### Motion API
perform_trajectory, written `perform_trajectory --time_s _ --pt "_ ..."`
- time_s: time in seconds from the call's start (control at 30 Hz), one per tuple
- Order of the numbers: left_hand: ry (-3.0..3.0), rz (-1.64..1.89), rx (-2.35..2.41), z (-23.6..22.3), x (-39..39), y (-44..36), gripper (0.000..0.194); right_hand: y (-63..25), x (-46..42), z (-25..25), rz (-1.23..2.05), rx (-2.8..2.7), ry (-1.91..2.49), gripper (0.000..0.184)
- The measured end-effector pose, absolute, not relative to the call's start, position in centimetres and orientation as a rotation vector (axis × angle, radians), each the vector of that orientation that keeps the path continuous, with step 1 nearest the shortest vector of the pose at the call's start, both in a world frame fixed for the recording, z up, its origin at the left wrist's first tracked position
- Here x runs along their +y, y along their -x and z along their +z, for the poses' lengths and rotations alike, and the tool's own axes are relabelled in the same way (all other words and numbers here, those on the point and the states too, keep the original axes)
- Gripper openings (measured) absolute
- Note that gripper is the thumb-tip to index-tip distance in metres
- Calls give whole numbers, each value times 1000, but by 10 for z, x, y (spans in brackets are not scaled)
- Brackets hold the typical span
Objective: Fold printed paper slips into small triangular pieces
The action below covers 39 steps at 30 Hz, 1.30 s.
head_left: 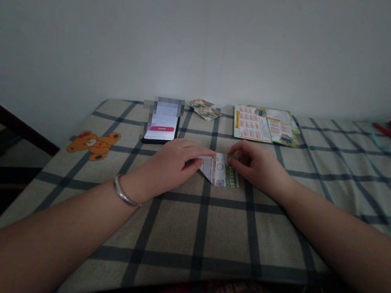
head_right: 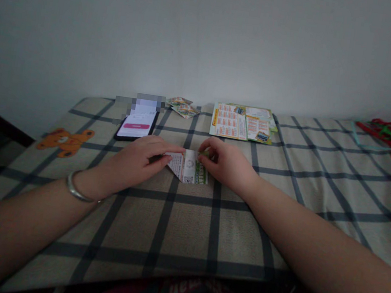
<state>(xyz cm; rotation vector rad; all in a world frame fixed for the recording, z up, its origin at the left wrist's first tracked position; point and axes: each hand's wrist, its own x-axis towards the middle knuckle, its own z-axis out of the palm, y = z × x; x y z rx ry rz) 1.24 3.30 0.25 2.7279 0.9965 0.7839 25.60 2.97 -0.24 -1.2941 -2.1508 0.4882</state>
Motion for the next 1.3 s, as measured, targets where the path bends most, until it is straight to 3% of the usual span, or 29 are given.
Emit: perform_trajectory --time_s 0.53,0.8,1.03,1.3 --pt "-2992 806 1234 1 34 -8 24 -256 29 1 396 -2247 1231 14" --pt "-3161 563 770 7 28 -11 20 -257 29 3 269 -2337 1187 14" --pt "-3225 507 772 3 28 -9 22 -259 31 2 294 -2350 1187 12" --pt "-3369 340 698 10 26 -8 22 -260 33 3 220 -2431 890 9"
